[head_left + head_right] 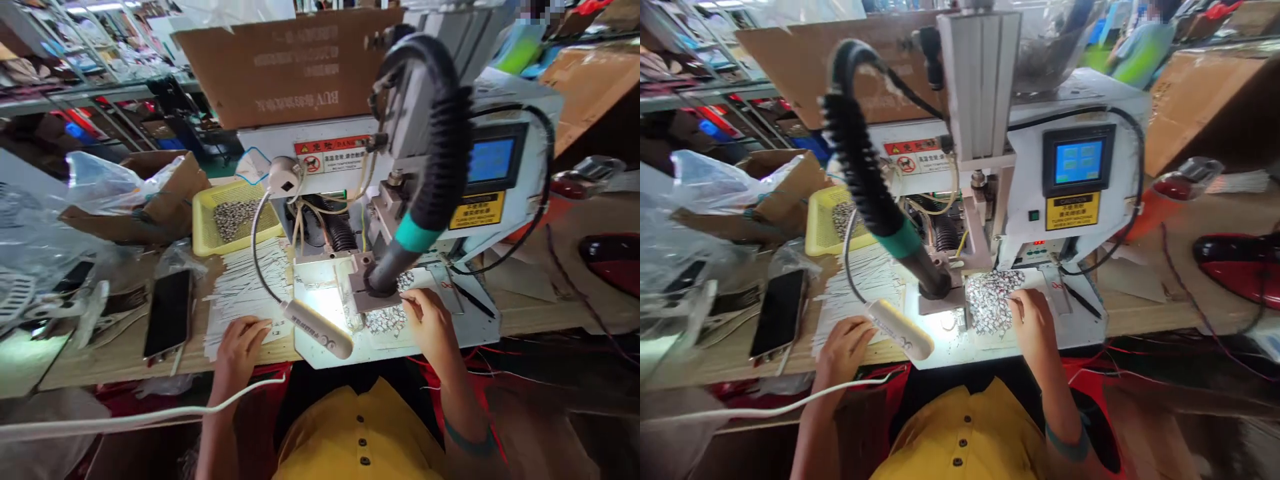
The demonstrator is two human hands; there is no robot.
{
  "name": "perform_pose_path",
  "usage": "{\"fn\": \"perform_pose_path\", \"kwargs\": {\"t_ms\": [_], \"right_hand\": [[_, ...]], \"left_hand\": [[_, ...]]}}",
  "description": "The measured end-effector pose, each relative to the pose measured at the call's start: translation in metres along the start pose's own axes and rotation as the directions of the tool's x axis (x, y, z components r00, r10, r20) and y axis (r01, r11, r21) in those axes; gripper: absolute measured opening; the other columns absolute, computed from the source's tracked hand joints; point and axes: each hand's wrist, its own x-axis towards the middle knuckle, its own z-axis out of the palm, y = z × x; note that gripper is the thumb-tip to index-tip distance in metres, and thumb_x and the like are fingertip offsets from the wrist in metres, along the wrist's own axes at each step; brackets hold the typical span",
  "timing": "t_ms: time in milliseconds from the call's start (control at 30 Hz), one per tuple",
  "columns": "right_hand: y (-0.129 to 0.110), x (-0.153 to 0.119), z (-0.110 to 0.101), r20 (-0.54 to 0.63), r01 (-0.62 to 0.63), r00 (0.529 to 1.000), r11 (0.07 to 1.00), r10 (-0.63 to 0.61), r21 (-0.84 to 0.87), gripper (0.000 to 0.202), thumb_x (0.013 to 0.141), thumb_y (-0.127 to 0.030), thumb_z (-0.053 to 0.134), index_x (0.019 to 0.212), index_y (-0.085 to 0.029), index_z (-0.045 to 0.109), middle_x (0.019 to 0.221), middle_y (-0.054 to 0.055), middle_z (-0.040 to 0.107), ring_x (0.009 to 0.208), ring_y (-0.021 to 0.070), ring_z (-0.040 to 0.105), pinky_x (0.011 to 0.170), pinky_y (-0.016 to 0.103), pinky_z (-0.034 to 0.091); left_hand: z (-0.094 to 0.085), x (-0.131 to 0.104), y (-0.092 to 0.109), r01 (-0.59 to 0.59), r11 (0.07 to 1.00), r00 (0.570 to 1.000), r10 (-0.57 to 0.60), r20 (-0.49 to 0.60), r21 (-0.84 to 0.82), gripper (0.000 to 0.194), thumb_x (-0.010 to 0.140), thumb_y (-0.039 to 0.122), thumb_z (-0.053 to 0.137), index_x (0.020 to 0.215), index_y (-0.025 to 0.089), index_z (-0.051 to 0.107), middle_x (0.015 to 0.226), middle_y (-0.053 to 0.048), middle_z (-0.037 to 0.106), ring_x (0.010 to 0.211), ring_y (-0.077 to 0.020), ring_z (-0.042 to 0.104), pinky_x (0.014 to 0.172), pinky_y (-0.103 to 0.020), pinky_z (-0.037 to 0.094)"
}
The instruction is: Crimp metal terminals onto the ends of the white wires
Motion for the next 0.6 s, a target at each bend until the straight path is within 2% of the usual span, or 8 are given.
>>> {"fn": "perform_pose_path", "kwargs": {"t_ms": [133,233,300,367,467,600], "right_hand": [[-0.004,-0.003,0.007,-0.066,0.05,0.996,0.998,-0.053,-0.047,0.02,0.089,-0.032,0.043,0.081,-0.02,0.058,0.077,0.009,0.064,0.075,0.0226,0.06,0.069,0.033,0.047],[-0.008,-0.005,0.003,-0.146,-0.014,0.989,1.0,0.01,-0.024,0.022,0.089,-0.036,0.046,0.082,-0.02,0.058,0.074,0.008,0.066,0.065,0.0206,0.062,0.061,0.03,0.047],[-0.012,-0.006,-0.001,-0.166,-0.065,0.984,0.998,0.067,0.018,0.022,0.088,-0.038,0.048,0.083,-0.019,0.059,0.073,0.008,0.067,0.06,0.0195,0.062,0.059,0.029,0.047],[-0.017,-0.007,-0.005,-0.121,-0.095,0.987,0.989,0.108,0.109,0.021,0.088,-0.038,0.05,0.085,-0.019,0.059,0.075,0.008,0.068,0.064,0.02,0.065,0.061,0.029,0.049],[-0.022,-0.01,-0.009,0.043,-0.16,0.987,0.943,0.154,0.291,0.019,0.088,-0.036,0.05,0.087,-0.019,0.06,0.076,0.007,0.068,0.071,0.0198,0.066,0.066,0.028,0.051],[-0.031,-0.011,-0.013,0.193,-0.259,0.962,0.864,0.192,0.431,0.02,0.089,-0.036,0.048,0.088,-0.019,0.058,0.071,0.004,0.064,0.068,0.0175,0.063,0.064,0.026,0.051]], "left_hand": [[0.001,-0.003,0.003,0.05,0.996,0.996,-0.045,0.075,-0.073,0.023,0.091,0.028,0.047,0.095,0.02,0.068,0.087,-0.004,0.064,0.087,-0.0172,0.059,0.079,-0.031,0.05],[0.002,0.005,0.01,0.072,0.996,0.996,-0.069,0.055,-0.055,0.023,0.091,0.025,0.046,0.093,0.018,0.067,0.086,-0.004,0.065,0.086,-0.0168,0.059,0.081,-0.031,0.049],[0.004,0.016,0.017,0.072,0.997,0.996,-0.072,0.048,0.016,0.022,0.091,0.023,0.045,0.094,0.018,0.066,0.088,-0.006,0.065,0.087,-0.018,0.059,0.082,-0.033,0.048],[0.007,0.026,0.023,0.064,0.991,0.994,-0.074,0.082,0.117,0.023,0.09,0.02,0.043,0.093,0.017,0.066,0.088,-0.007,0.065,0.087,-0.0204,0.059,0.08,-0.035,0.048],[0.009,0.037,0.028,0.041,0.967,0.989,-0.075,0.129,0.251,0.024,0.087,0.014,0.042,0.085,0.018,0.066,0.084,-0.008,0.064,0.084,-0.0237,0.059,0.073,-0.036,0.047],[0.01,0.032,0.021,-0.062,0.961,0.995,0.039,0.089,0.27,0.026,0.086,0.013,0.041,0.089,0.019,0.066,0.087,-0.008,0.065,0.085,-0.0243,0.06,0.074,-0.035,0.046]]}}
